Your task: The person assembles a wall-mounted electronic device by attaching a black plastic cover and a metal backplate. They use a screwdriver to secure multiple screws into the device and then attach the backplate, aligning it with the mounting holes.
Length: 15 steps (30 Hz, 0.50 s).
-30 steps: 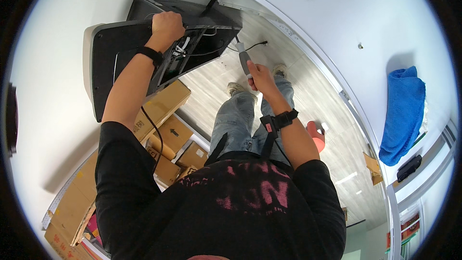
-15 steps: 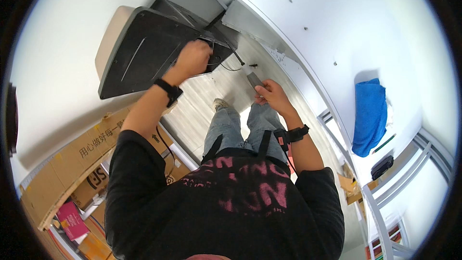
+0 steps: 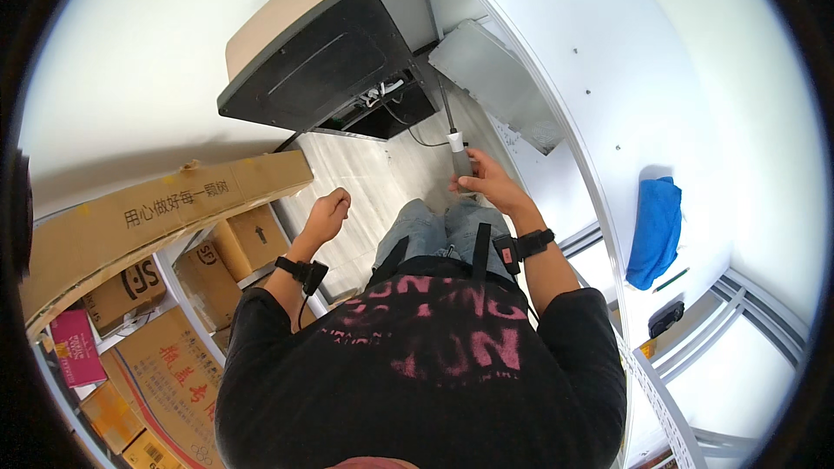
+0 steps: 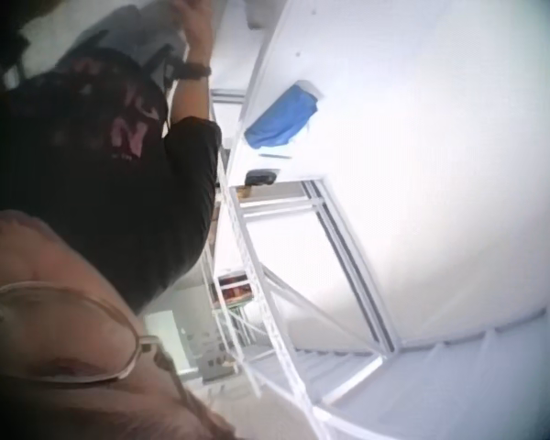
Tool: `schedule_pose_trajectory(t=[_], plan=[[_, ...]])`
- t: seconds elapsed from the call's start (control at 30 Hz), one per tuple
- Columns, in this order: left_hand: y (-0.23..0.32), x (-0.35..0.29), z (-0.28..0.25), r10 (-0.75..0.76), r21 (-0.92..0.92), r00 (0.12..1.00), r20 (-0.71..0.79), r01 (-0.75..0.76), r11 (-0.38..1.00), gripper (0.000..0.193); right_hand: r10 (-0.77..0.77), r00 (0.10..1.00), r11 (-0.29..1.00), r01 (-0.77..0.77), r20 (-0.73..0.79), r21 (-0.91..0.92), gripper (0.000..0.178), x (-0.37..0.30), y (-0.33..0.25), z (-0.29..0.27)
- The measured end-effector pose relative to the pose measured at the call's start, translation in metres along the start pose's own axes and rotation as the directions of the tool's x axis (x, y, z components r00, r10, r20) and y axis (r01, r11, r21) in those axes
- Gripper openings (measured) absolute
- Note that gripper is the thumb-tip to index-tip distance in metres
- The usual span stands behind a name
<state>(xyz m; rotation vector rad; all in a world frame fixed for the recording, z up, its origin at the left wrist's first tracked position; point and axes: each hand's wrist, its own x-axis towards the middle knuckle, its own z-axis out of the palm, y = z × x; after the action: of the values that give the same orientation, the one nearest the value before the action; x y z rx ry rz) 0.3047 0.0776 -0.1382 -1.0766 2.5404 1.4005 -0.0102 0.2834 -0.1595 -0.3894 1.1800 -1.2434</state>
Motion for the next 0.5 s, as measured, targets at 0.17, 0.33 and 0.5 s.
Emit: schedule_pose_trajectory(t=[0.17,0.33,0.5], plan=[[-0.003,0.038,0.047,0.069,-0.209,0.993,0.093,-0.048,0.977,0.014,0.109,0.994,0.990,-0.108,-0.013,0.088,0.048,0.013,0.040,0.016],[-0.021,0.060,0.103,0.018,-0.475,0.986,0.168,0.065,0.878,0.015,0.186,0.978,0.978,-0.175,-0.099,0.112,0.048,0.042,0.108,0.019],[-0.088,0.105,0.175,0.032,-0.704,0.981,0.193,0.116,0.701,0.019,0.214,0.973,0.970,-0.202,-0.087,0.133,0.042,0.090,0.165,0.001]])
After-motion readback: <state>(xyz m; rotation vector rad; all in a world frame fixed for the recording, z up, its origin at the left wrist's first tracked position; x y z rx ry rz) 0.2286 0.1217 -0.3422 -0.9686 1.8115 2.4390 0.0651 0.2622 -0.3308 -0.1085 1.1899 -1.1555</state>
